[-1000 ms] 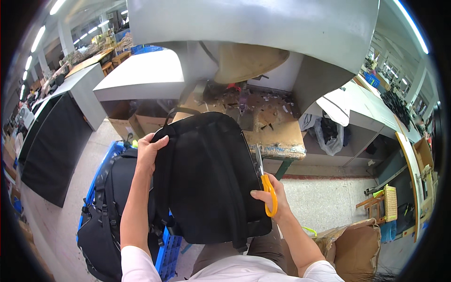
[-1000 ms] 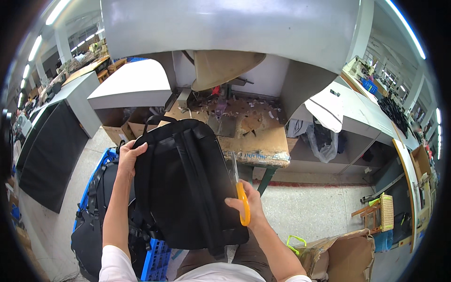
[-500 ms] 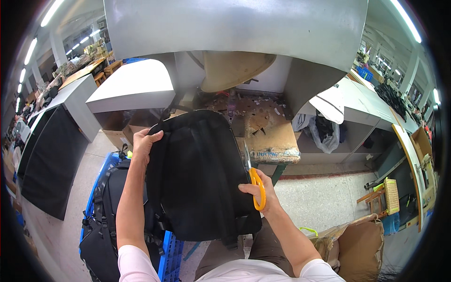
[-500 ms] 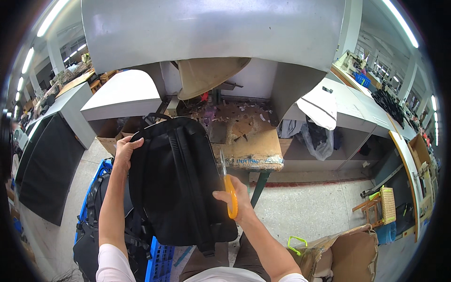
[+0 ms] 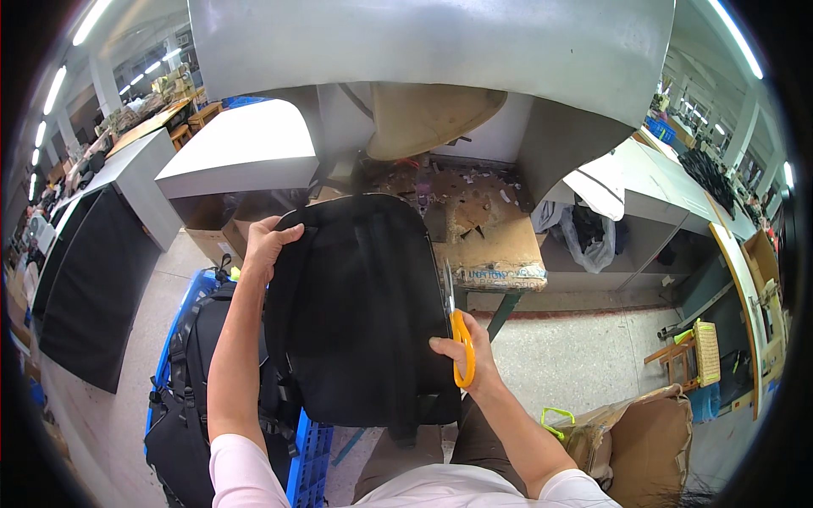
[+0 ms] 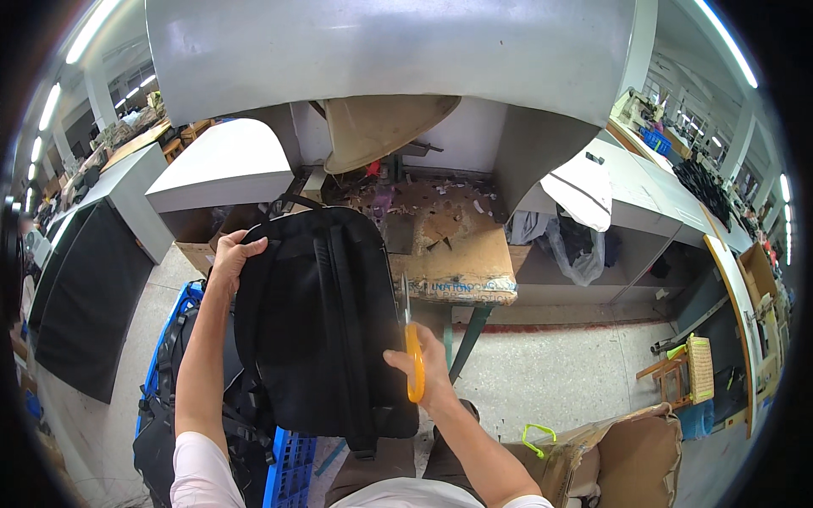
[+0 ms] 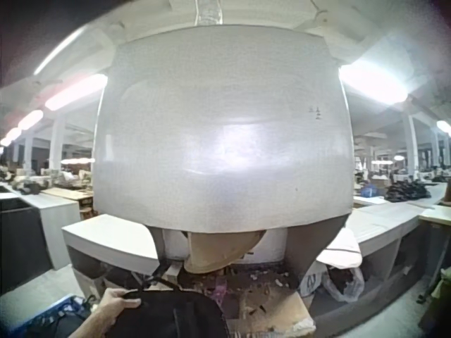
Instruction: Using scissors to trim and separate panels of backpacks in a manufacturing environment.
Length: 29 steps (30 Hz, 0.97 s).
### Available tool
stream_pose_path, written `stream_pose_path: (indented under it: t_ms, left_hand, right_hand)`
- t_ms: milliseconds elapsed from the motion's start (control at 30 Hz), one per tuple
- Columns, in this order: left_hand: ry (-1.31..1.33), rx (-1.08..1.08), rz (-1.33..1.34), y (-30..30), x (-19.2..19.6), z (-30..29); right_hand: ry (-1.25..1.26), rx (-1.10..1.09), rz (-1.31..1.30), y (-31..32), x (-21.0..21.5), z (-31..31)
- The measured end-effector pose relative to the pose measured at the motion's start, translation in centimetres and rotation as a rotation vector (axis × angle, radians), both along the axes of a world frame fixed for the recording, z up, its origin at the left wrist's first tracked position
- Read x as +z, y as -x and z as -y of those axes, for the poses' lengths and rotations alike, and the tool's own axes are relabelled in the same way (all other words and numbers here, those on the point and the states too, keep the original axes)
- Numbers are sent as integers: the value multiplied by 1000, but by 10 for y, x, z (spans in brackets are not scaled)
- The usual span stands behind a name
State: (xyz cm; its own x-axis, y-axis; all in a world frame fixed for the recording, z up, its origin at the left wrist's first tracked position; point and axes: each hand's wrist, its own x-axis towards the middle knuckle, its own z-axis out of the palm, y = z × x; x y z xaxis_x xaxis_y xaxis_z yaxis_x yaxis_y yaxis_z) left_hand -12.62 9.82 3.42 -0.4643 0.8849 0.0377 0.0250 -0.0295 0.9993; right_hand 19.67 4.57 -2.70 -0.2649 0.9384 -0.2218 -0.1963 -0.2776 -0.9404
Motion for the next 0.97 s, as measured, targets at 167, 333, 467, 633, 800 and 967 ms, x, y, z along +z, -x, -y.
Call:
stream_pose_path:
  t_ms: [167,333,467,633,800,967]
  left_hand:
    - [12,-54,-68,-3,-1,5]
    - [-83,-205,-4,-11,6,38]
    - [-74,-386,-132,-41,20,70]
    - [-89,-681,-532,-99,1,82]
    - [-57,-717,-491,-132,-19,77]
    - [-44,-686,-461,-130,-26,87]
  right_hand:
    - [5,-10,-3,0,-16,16]
    - [-274,115,333,-26,-55,31]
    - [-402,-128,236,-45,-9,33]
    - [-923,142,418,-19,65,15]
    - [-585,458,631,-3,57,8]
    - [-553,374,583,-4,41,15]
